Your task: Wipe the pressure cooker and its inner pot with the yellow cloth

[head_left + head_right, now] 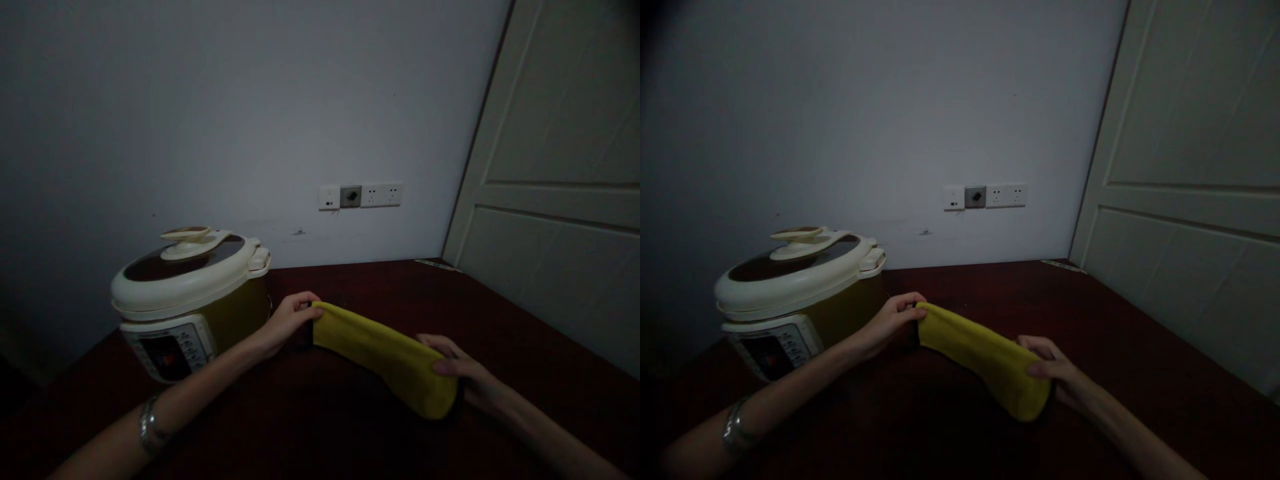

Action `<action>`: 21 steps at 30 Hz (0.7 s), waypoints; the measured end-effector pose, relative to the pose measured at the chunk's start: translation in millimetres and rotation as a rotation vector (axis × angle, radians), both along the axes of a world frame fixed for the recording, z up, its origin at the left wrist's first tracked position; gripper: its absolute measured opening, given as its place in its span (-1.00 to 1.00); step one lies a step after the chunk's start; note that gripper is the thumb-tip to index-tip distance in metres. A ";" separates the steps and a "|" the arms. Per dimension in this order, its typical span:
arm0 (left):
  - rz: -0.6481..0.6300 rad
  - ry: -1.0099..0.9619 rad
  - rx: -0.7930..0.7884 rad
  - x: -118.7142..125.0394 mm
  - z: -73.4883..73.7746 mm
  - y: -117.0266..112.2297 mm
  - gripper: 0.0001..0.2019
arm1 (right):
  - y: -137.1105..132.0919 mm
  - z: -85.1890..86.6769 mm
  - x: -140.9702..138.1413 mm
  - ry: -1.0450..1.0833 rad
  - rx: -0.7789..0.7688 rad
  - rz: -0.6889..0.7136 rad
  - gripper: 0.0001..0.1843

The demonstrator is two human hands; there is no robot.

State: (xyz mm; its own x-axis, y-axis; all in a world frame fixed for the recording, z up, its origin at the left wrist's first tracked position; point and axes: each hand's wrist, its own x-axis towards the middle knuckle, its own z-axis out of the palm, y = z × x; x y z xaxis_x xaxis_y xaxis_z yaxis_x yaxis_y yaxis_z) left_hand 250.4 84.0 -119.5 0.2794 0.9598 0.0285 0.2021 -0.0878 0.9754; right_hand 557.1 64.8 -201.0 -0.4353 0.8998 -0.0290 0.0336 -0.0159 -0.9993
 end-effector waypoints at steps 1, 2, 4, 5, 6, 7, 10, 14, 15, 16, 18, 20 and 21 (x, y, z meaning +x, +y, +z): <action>0.017 -0.036 -0.007 1.5 3.3 -1.1 -0.78 | -2.6 0.8 -1.7 0.061 -0.064 -0.083 -0.60; 0.042 -0.052 -0.006 2.7 4.0 -1.4 -0.77 | -4.0 0.7 -3.9 0.104 -0.095 -0.143 -0.61; 0.109 -0.058 0.012 3.5 -0.2 0.0 -0.77 | -3.3 -0.9 -8.2 0.155 -0.090 -0.190 -0.63; 0.133 -0.056 0.021 3.0 -4.0 1.2 -0.76 | -1.4 -2.0 -9.4 0.155 -0.079 -0.194 -0.63; 0.147 -0.054 0.025 2.0 -8.4 2.4 -0.76 | 1.2 -3.0 -9.6 0.122 -0.072 -0.187 -0.63; 0.151 -0.054 0.018 0.7 -13.2 3.2 -0.76 | 3.9 -4.0 -8.4 0.062 -0.072 -0.177 -0.63; 0.142 -0.054 -0.092 -3.7 -30.4 1.8 -0.75 | 10.4 -6.4 2.9 -0.174 -0.081 -0.123 -0.61; 0.064 -0.029 -0.369 -7.5 -63.3 -7.4 -0.76 | 12.3 -7.0 26.7 -0.319 -0.107 -0.011 -0.57; 0.048 -0.008 -0.412 -7.7 -72.3 -10.3 -0.75 | 12.9 -7.4 31.9 -0.350 -0.123 0.019 -0.57; 0.037 0.016 -0.438 -7.5 -80.7 -13.1 -0.75 | 14.2 -8.3 36.3 -0.381 -0.135 0.037 -0.57; 0.036 0.069 -0.448 -6.4 -94.2 -18.3 -0.73 | 18.7 -12.2 42.3 -0.431 -0.135 0.042 -0.57; 0.048 0.100 -0.440 -5.2 -101.8 -21.7 -0.72 | 24.2 -17.6 44.8 -0.437 -0.120 0.012 -0.58; 0.057 0.099 -0.442 -5.0 -103.6 -22.6 -0.71 | 26.2 -20.1 45.0 -0.404 -0.128 -0.018 -0.59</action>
State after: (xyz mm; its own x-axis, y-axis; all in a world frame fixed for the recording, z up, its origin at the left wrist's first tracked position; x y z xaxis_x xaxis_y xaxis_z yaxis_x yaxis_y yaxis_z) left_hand 245.5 61.5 -223.0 0.2068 0.8877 -0.4114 0.2890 0.3463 0.8925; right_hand 602.1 91.0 -221.0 -0.3502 0.8854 -0.3057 0.4210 -0.1428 -0.8957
